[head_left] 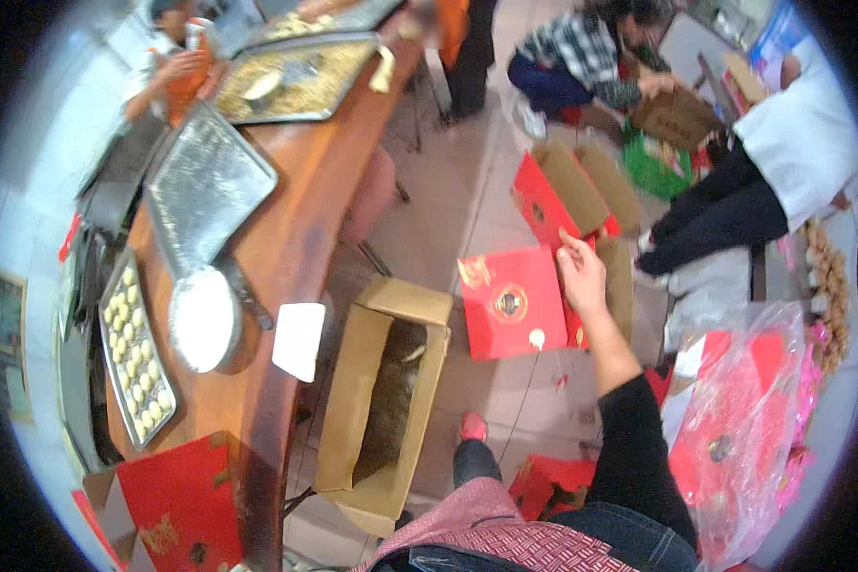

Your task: The person repeatedly picks up flat red cardboard boxes, folds them into rectangular containers, and places them on a table. The person also handles plastic-wrapped stacks of boxes and cardboard inserts during the process.

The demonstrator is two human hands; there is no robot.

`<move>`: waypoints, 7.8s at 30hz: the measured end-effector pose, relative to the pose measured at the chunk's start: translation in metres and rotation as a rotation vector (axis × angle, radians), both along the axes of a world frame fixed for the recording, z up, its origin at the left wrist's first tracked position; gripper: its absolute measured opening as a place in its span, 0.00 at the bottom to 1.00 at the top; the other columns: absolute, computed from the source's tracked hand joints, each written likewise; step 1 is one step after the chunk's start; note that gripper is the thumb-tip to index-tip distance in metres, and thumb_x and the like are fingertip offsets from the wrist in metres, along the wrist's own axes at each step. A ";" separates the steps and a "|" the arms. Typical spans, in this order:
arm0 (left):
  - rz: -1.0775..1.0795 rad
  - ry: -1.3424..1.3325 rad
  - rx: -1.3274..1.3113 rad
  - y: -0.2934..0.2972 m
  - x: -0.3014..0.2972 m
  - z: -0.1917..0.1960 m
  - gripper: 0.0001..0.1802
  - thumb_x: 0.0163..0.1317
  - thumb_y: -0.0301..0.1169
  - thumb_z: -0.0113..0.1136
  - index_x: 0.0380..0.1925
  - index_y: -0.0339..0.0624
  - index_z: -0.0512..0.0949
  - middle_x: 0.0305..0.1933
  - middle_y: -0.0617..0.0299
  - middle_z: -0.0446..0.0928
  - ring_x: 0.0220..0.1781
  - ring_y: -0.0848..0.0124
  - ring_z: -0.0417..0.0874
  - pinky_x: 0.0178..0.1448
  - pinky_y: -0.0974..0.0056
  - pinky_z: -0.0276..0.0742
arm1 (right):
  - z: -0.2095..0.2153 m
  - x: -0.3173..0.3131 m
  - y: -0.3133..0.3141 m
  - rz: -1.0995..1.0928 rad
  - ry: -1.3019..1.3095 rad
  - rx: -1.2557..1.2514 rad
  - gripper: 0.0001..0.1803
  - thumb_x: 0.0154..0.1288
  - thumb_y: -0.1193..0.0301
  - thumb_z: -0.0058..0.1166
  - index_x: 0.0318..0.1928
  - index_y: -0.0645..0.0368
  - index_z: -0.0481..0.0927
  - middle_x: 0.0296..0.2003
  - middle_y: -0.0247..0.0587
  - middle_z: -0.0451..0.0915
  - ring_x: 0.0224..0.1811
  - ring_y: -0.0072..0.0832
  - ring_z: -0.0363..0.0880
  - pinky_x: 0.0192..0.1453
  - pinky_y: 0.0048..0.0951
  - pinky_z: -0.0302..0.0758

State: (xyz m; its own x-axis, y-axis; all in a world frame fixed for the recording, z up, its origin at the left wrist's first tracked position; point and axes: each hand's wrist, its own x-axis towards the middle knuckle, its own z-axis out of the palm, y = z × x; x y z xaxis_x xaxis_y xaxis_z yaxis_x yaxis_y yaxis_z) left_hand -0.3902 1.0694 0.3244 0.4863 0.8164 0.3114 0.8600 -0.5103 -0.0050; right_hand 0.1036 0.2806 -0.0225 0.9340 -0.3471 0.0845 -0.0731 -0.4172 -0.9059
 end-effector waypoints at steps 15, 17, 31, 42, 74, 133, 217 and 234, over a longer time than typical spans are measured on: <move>-0.414 -0.146 -0.024 0.000 0.002 0.005 0.15 0.37 0.29 0.69 0.24 0.37 0.74 0.27 0.48 0.77 0.33 0.50 0.79 0.37 0.55 0.73 | 0.558 -0.254 0.271 0.343 -1.066 -0.767 0.32 0.63 0.59 0.49 0.61 0.65 0.57 0.58 0.49 0.63 0.60 0.36 0.64 0.60 0.38 0.64; -0.397 -0.059 -0.020 0.005 -0.010 0.010 0.14 0.37 0.30 0.69 0.23 0.38 0.74 0.26 0.48 0.77 0.32 0.50 0.79 0.36 0.55 0.73 | 0.578 -0.283 0.274 0.269 -1.015 -0.861 0.31 0.64 0.59 0.49 0.61 0.65 0.57 0.58 0.49 0.64 0.59 0.36 0.64 0.60 0.38 0.64; -0.677 -0.144 -0.045 0.035 -0.033 0.009 0.17 0.42 0.40 0.69 0.20 0.41 0.73 0.22 0.51 0.76 0.28 0.52 0.78 0.30 0.55 0.71 | 0.584 -0.385 0.293 0.074 -0.815 -0.915 0.27 0.65 0.60 0.47 0.58 0.65 0.61 0.55 0.49 0.67 0.57 0.35 0.66 0.59 0.35 0.64; -0.516 -0.134 -0.045 0.021 -0.036 0.005 0.17 0.42 0.40 0.69 0.19 0.39 0.74 0.24 0.52 0.78 0.28 0.55 0.79 0.32 0.56 0.72 | 0.573 -0.362 0.276 0.092 -0.856 -0.918 0.24 0.66 0.61 0.45 0.55 0.66 0.64 0.52 0.49 0.69 0.55 0.34 0.67 0.58 0.33 0.64; -0.447 -1.578 -0.576 0.099 -0.148 -0.069 0.11 0.60 0.25 0.54 0.43 0.35 0.72 0.44 0.57 0.75 0.47 0.72 0.74 0.51 0.67 0.70 | 0.276 -0.279 0.637 0.855 -0.607 -0.220 0.21 0.49 0.60 0.63 0.36 0.62 0.72 0.38 0.45 0.69 0.45 0.40 0.65 0.54 0.38 0.62; -0.517 -0.869 -1.282 0.135 0.026 -0.037 0.39 0.49 0.27 0.47 0.64 0.45 0.50 0.47 0.53 0.70 0.42 0.65 0.73 0.42 0.64 0.71 | 0.356 -0.322 0.842 1.573 0.052 -0.853 0.20 0.50 0.61 0.60 0.31 0.70 0.79 0.22 0.51 0.79 0.24 0.37 0.82 0.28 0.36 0.77; -0.589 -0.206 -0.478 0.045 -0.099 -0.066 0.25 0.59 0.46 0.51 0.58 0.59 0.68 0.71 0.54 0.48 0.71 0.44 0.44 0.67 0.39 0.47 | 0.356 -0.308 0.586 0.840 -0.821 0.217 0.09 0.67 0.70 0.41 0.42 0.61 0.72 0.37 0.40 0.73 0.38 0.26 0.71 0.46 0.26 0.68; -0.648 0.024 -0.467 0.039 -0.073 -0.042 0.22 0.61 0.37 0.46 0.54 0.45 0.71 0.68 0.47 0.54 0.64 0.44 0.58 0.67 0.50 0.52 | 0.272 -0.314 0.598 0.992 -0.535 -0.543 0.51 0.36 0.71 0.69 0.62 0.59 0.54 0.56 0.53 0.63 0.58 0.45 0.63 0.62 0.38 0.61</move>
State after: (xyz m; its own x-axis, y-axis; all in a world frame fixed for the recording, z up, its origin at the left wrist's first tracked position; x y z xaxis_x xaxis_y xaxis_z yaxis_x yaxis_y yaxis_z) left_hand -0.4631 1.1087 0.2828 0.9110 0.4123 -0.0094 0.3937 -0.8626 0.3176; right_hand -0.2107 0.8789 0.2498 0.5775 0.6842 0.4454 0.8097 -0.4105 -0.4193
